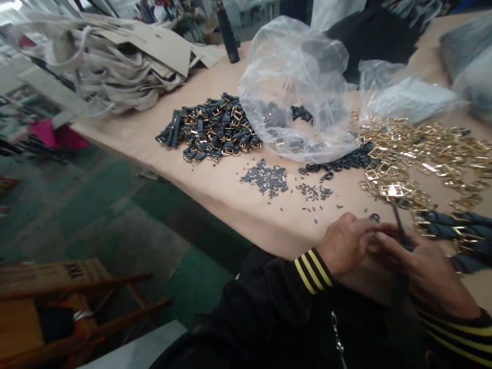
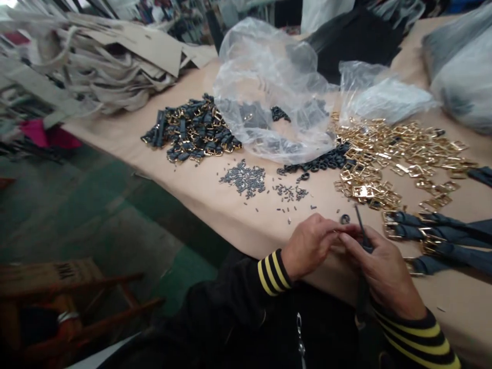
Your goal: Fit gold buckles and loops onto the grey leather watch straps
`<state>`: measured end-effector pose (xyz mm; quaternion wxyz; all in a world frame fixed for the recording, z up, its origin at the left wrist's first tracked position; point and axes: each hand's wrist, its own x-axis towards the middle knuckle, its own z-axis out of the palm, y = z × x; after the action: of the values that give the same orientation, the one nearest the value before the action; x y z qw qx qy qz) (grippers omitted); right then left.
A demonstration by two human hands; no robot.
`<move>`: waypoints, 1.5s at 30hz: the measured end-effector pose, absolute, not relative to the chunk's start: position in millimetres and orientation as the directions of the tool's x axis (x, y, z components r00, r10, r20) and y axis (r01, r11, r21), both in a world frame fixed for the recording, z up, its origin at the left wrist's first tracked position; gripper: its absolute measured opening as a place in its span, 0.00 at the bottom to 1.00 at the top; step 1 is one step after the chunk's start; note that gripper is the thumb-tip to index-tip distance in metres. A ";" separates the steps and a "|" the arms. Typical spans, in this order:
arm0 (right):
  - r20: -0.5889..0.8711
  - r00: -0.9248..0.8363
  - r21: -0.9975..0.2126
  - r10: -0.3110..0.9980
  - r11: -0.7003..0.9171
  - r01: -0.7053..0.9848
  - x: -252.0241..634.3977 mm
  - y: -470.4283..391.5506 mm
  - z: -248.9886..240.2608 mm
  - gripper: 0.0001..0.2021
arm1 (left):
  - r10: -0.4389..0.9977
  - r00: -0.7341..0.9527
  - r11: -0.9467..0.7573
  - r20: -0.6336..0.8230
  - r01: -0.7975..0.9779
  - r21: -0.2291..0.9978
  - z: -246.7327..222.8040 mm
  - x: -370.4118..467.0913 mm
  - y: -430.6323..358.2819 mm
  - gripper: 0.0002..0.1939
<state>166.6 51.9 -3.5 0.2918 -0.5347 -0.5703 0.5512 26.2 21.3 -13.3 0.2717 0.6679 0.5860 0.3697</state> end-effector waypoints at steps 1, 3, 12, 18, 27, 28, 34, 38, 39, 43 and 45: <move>-0.274 -0.266 -0.922 0.924 -0.175 0.344 163.2 48.4 -1.9 0.10 | 0.986 0.024 -0.151 0.165 0.548 0.823 -14.7 24.7 9.4 0.12; -0.310 -0.273 -0.877 0.911 -0.163 0.452 157.4 40.8 -0.5 0.11 | 0.988 -0.021 -0.121 0.153 0.513 0.850 -16.5 19.0 -6.4 0.12; -0.301 -0.345 -0.884 0.889 -0.124 0.452 146.4 19.5 -5.1 0.18 | 0.986 -0.026 -0.130 0.164 0.500 0.856 -14.4 0.3 -14.4 0.07; -0.302 -0.416 -0.925 0.858 -0.157 0.347 137.7 19.0 -9.7 0.17 | 0.979 -0.063 -0.141 0.195 0.482 0.865 -13.1 -2.7 -16.3 0.08; -0.235 -0.503 -0.932 0.832 -0.045 0.360 140.0 21.8 -10.5 0.13 | 0.977 -0.013 0.213 -0.215 -0.087 0.973 -3.9 -8.9 -2.9 0.05; -0.230 -0.494 -0.930 0.839 -0.040 0.365 141.0 22.1 -10.0 0.13 | 0.970 -0.031 0.235 -0.240 -0.108 0.966 -2.4 -10.7 -2.1 0.06; -0.246 -0.436 -0.934 0.865 -0.091 0.346 151.1 25.6 -6.9 0.18 | 0.945 -0.098 0.297 -0.311 -0.131 0.946 9.8 -23.1 -2.3 0.11; -0.226 -0.402 -0.923 0.887 -0.064 0.379 152.9 25.6 -7.4 0.09 | 0.961 -0.063 0.267 -0.269 -0.035 0.963 24.7 -19.4 -8.7 0.11; -0.223 -0.403 -0.931 0.888 -0.071 0.359 152.4 24.8 -7.5 0.08 | 0.968 -0.062 0.245 -0.244 0.010 0.969 29.1 -17.1 -10.5 0.11; -0.222 -0.531 -0.974 0.818 -0.158 0.164 151.6 20.0 -6.7 0.08 | 0.982 -0.084 0.182 -0.169 0.166 0.969 42.1 -10.3 -14.0 0.08; -0.212 -0.603 -0.973 0.769 -0.222 0.059 153.8 17.6 -6.6 0.09 | 0.981 -0.112 0.177 -0.158 0.180 0.968 42.6 -11.3 -12.8 0.07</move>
<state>153.8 17.6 -6.6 0.2569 -0.3643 -0.5682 0.6917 -11.3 -12.8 42.6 0.4659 0.4763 0.6093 0.4300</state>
